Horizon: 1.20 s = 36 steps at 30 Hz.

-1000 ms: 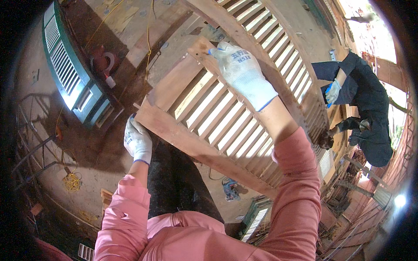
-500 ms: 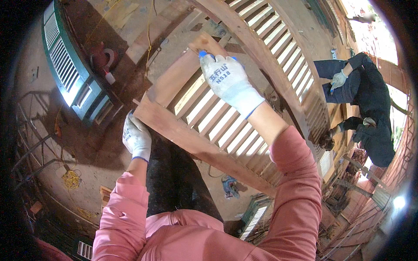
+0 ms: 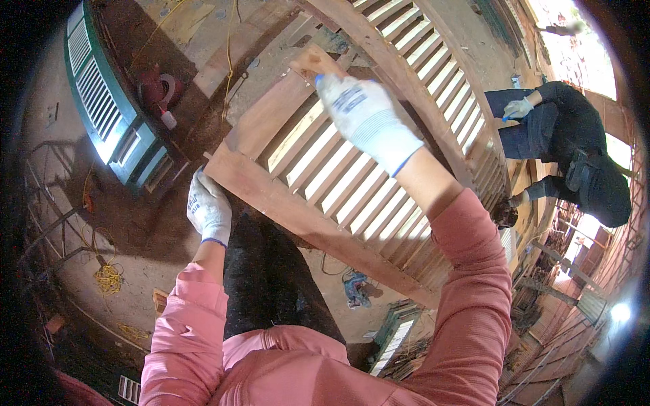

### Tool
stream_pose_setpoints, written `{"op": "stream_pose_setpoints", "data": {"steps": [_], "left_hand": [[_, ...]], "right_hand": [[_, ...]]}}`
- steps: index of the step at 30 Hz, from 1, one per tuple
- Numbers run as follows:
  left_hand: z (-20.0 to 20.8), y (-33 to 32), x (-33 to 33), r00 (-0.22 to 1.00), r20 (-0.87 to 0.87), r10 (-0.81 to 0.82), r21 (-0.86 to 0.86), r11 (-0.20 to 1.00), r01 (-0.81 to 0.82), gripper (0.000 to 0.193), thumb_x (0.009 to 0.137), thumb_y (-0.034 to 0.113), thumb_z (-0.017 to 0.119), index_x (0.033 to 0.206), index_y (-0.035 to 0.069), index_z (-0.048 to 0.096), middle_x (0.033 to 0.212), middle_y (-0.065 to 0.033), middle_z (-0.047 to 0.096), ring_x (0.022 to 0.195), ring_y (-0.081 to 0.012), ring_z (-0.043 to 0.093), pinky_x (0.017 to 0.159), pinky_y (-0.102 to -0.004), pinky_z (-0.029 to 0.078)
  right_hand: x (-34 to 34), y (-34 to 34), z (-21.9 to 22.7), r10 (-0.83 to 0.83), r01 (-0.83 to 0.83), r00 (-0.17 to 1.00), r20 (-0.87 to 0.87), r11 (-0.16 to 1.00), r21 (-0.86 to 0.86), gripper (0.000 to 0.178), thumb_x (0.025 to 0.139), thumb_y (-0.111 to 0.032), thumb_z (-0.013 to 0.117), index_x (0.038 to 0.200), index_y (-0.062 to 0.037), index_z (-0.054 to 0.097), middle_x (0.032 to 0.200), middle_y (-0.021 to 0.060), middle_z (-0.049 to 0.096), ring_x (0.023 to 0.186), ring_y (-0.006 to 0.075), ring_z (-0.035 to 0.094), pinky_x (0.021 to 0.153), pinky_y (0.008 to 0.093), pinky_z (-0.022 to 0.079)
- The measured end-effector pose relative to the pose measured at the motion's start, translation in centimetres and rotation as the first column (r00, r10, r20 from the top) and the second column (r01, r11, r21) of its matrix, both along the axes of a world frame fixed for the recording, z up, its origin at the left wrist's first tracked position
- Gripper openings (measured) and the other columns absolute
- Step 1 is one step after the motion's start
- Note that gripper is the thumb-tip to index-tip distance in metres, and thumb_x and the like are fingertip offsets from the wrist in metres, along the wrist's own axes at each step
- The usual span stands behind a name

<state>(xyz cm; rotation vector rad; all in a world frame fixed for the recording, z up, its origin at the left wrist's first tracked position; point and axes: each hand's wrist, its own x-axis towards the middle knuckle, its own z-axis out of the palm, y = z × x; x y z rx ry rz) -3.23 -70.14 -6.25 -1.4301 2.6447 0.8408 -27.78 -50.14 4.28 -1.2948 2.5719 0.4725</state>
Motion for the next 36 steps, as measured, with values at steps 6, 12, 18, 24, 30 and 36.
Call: {"op": "stream_pose_setpoints", "data": {"steps": [6,12,18,24,30,36], "left_hand": [[0.3,0.0,0.0,1.0,0.001,0.004,0.001,1.0,-0.004,0.042,0.108,0.029,0.038,0.121,0.006,0.071,0.116,-0.0173,0.073,0.108,-0.0361,0.068,0.095,-0.0451,0.053],[0.2,0.0,-0.1,1.0,-0.009,-0.006,-0.018,1.0,0.006,0.042,0.108,0.029,0.038,0.122,0.006,0.07,0.115,-0.0176,0.073,0.108,-0.0361,0.068,0.095,-0.0454,0.052],[0.1,-0.1,0.0,1.0,0.004,-0.012,0.001,1.0,0.012,0.041,0.108,0.028,0.038,0.122,0.007,0.07,0.115,-0.0178,0.073,0.107,-0.0362,0.068,0.095,-0.0454,0.052],[0.4,0.0,0.0,1.0,0.005,-0.002,-0.003,1.0,0.002,0.041,0.108,0.028,0.038,0.122,0.007,0.07,0.115,-0.0178,0.073,0.107,-0.0364,0.068,0.095,-0.0455,0.052],[0.1,-0.1,0.1,1.0,-0.005,-0.013,-0.009,1.0,0.013,0.042,0.108,0.028,0.037,0.122,0.006,0.07,0.116,-0.0174,0.073,0.108,-0.0364,0.068,0.095,-0.0454,0.052],[0.2,-0.1,0.0,1.0,-0.014,-0.01,0.008,1.0,0.011,0.041,0.108,0.028,0.038,0.122,0.006,0.07,0.117,-0.0172,0.073,0.108,-0.0362,0.068,0.095,-0.0454,0.052]], "right_hand": [[-1.2,0.5,1.0,0.093,-0.126,0.99,-0.106,0.924,-0.362,0.031,0.093,-0.008,0.059,0.123,-0.0084,0.065,0.119,0.0155,0.069,0.092,0.0314,0.073,0.075,0.0421,0.06],[-0.9,0.9,0.1,0.179,-0.183,0.983,-0.04,0.936,-0.301,0.035,0.093,-0.007,0.058,0.127,-0.0105,0.066,0.118,0.0142,0.069,0.095,0.0331,0.072,0.08,0.0439,0.06],[-1.7,0.5,0.8,0.099,-0.074,0.993,0.062,0.941,-0.329,0.032,0.097,-0.007,0.053,0.126,-0.0106,0.066,0.118,0.015,0.068,0.097,0.033,0.071,0.081,0.0436,0.06],[-1.6,-0.2,0.3,0.084,-0.09,0.996,-0.033,0.945,-0.313,0.028,0.098,-0.008,0.051,0.121,-0.0088,0.067,0.117,0.0163,0.068,0.095,0.0339,0.071,0.079,0.0437,0.059],[-1.1,0.2,0.2,0.138,-0.128,0.989,0.048,0.977,-0.173,0.041,0.092,-0.004,0.056,0.132,-0.0102,0.063,0.119,0.0142,0.068,0.101,0.0346,0.069,0.085,0.043,0.057],[-2.4,0.5,0.7,0.174,-0.155,0.982,0.079,0.966,-0.206,0.039,0.095,-0.009,0.058,0.133,-0.0103,0.064,0.128,0.0172,0.067,0.11,0.0347,0.068,0.092,0.0422,0.057]]}}
